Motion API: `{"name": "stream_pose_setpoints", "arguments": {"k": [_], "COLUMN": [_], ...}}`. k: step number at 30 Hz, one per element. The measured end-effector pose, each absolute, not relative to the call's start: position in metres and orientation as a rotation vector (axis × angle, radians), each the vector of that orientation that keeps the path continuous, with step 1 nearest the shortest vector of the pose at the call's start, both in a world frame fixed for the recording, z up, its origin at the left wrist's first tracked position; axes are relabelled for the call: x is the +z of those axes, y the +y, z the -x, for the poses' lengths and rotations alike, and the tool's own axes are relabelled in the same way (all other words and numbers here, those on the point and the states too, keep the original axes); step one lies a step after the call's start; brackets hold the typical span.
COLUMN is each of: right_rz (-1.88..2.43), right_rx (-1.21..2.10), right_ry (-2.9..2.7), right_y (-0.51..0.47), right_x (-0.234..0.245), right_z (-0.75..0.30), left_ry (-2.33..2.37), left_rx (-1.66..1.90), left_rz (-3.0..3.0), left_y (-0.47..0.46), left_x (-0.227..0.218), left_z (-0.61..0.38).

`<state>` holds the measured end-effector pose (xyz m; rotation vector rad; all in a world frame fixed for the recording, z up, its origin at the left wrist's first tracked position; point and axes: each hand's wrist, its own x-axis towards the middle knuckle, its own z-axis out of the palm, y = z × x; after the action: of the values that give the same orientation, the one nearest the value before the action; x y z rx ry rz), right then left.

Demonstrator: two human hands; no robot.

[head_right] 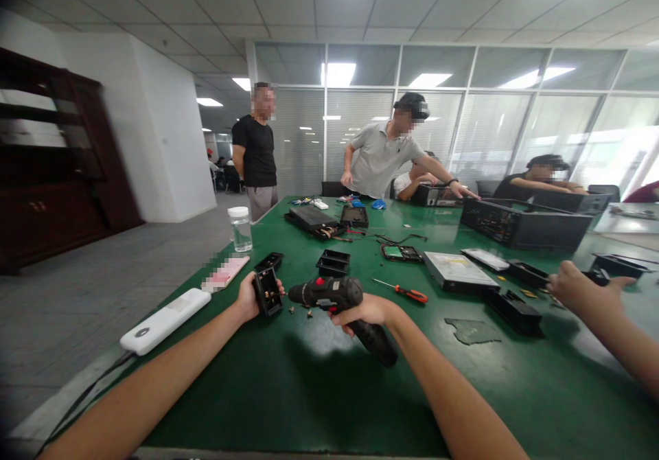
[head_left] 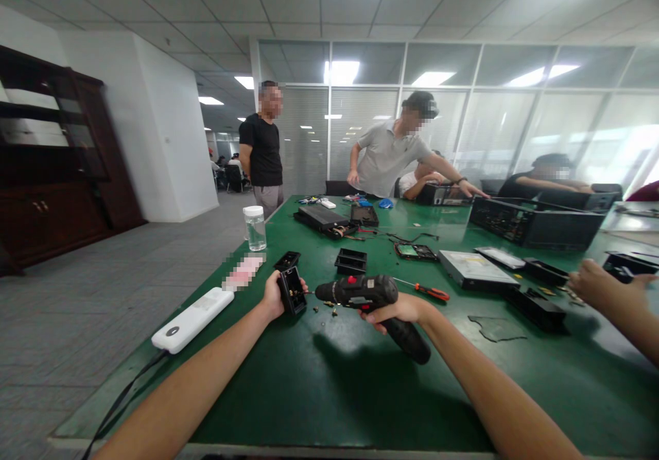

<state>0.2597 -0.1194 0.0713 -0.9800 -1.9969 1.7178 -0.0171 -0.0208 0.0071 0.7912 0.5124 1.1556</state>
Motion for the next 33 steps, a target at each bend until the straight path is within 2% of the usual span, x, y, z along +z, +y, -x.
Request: {"name": "stream_pose_setpoints", "arguments": {"k": [33], "right_rz": [1.047], "right_rx": [1.706], "right_ry": [-1.903], "right_y": [-0.135], "right_x": [0.086], "right_z": [-0.252], "left_ry": [0.555], "left_rx": [1.171], "left_rz": [-0.711], "left_y": [-0.028], "left_x": [0.015], "left_z": [0.016]}}
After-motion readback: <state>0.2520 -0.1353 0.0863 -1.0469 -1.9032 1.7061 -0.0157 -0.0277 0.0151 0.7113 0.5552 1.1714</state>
